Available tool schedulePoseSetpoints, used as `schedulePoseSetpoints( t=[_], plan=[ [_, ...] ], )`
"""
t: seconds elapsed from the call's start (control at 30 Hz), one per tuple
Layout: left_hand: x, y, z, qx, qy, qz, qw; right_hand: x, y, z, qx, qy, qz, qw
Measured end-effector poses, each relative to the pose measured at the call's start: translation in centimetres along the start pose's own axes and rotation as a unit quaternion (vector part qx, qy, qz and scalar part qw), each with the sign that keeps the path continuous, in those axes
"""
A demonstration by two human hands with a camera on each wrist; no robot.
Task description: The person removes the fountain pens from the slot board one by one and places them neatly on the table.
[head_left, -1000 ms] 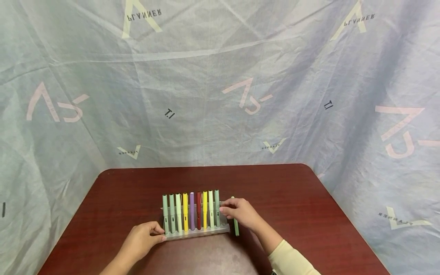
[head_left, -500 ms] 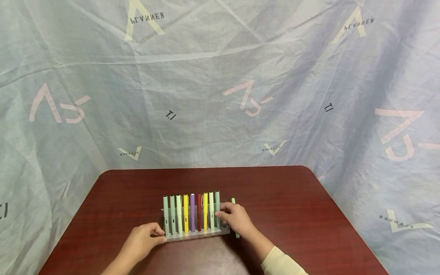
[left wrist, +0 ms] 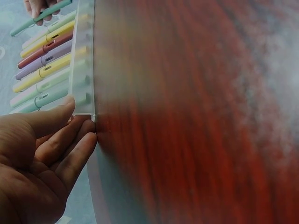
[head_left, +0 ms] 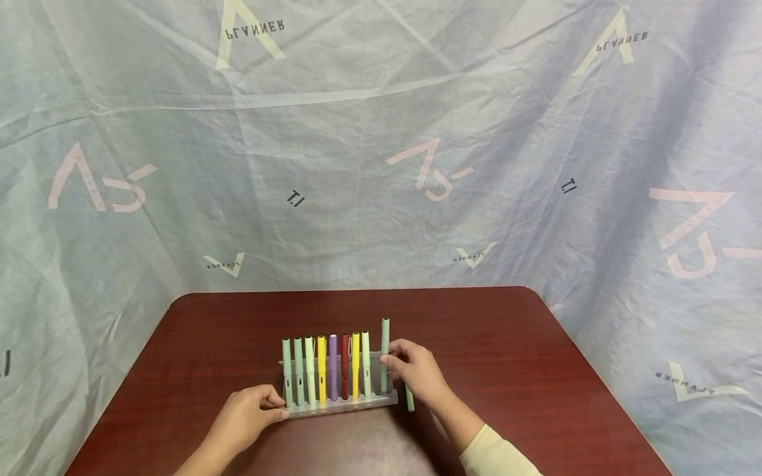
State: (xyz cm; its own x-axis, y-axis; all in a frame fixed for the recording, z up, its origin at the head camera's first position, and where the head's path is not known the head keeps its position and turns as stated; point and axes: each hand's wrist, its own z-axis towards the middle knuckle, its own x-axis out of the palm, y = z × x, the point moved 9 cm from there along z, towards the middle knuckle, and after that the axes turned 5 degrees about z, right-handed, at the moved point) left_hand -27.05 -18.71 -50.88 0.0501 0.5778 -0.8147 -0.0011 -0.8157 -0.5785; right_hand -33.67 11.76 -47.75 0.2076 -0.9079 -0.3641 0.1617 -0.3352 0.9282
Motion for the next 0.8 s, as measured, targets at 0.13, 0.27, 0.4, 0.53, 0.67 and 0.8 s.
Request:
schedulePoseSetpoints(
  t=[0.13,0.27,0.4,0.53,0.67,0.8],
  plan=[
    [0.1,0.0,0.0,-0.005,0.005,-0.001,1.0000,-1.2,-0.3,0.3,0.012,-0.004,0.052,0.999],
    [0.0,-0.1,0.0,-0.001,0.006,0.001,1.0000,-2.6,-0.9,0.6,0.030,-0.019,0.084,0.996],
    [-0.1,-0.2,0.0,0.003,0.004,0.003,1.0000,-3.9,-1.9,0.7,0.054,-0.036,0.105,0.992],
    [-0.2,-0.3,0.0,0.007,0.000,0.004,1.0000,-4.8,-2.8,0.7,0.065,-0.041,0.095,0.993],
    [-0.3,-0.4,0.0,0.012,-0.006,0.007,0.9999,-5.3,-3.7,0.6,0.069,-0.029,0.071,0.995],
    [-0.3,-0.4,-0.1,0.013,-0.010,0.009,0.9998,-5.6,-4.7,0.4,0.072,-0.017,0.056,0.996]
  ],
)
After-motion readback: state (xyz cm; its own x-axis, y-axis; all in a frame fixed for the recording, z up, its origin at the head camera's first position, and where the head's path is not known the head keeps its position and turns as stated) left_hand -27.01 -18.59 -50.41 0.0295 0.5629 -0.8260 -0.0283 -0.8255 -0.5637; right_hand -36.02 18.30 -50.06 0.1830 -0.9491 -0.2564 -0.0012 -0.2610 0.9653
